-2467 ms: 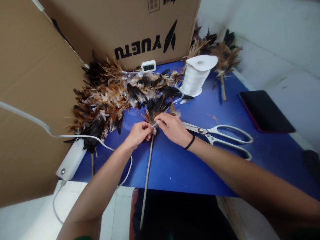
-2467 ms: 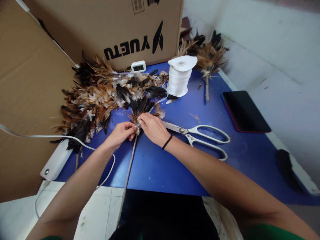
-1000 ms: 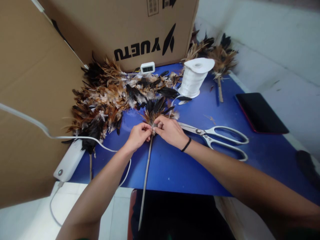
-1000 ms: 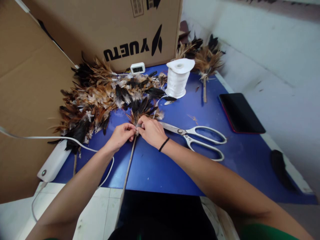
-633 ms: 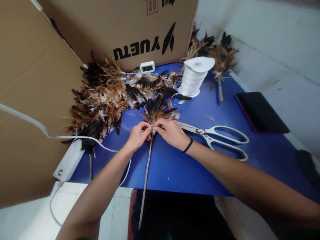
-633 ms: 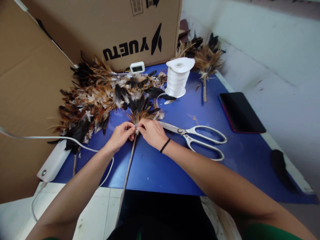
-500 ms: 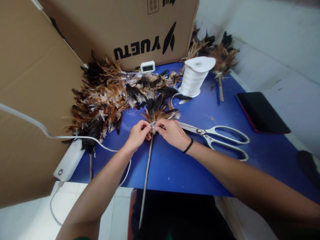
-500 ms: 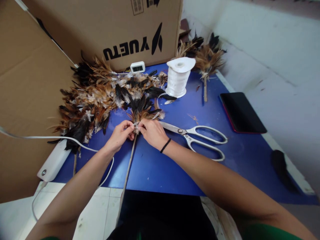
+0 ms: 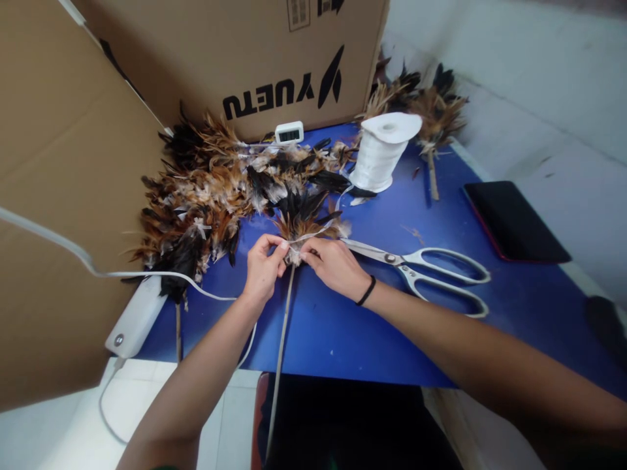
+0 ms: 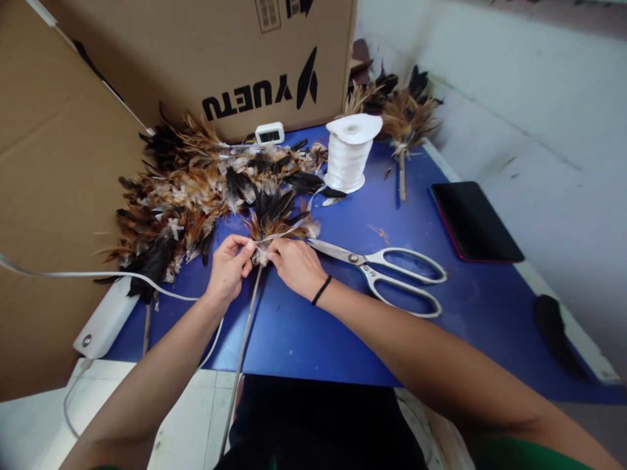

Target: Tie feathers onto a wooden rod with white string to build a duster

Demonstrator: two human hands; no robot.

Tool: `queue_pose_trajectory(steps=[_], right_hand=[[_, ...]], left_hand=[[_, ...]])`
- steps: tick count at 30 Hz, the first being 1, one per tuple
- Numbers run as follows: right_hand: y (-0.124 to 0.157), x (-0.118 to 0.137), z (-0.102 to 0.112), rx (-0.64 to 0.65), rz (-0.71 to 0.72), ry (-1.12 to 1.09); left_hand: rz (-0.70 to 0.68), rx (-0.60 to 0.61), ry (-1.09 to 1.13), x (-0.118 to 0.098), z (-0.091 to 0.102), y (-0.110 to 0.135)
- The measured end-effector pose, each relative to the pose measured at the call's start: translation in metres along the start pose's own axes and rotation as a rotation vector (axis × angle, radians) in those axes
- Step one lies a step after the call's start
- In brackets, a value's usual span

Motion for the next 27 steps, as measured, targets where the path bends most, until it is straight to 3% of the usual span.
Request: queue_pose_trajectory(steps=[10,22,27], right_hand=[[0.0,0.003,0.002,0.028,0.011,0.066],[0.013,0.007,0.002,0.033,0.005,0.306],[0.015,0.006,0.004,0.037,-0.025,0.246]], left_hand=[[-0.042,0.179,0.107,0.001,-0.009,0.003],[-0.123,0.089,-0.222,0.002,-0.001,0.002],[-0.182,0.102,-0.487,-0.006,-0.003,0.005]])
Point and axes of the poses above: each hand's wrist, its own y-axis away from the middle knuckle, its own z-axis out of the back of the hand, x = y × z, the point moved 7 cm from there along -y, towards the middle knuckle, and after that the axes turned 6 degrees about x, right-handed, at the moved point
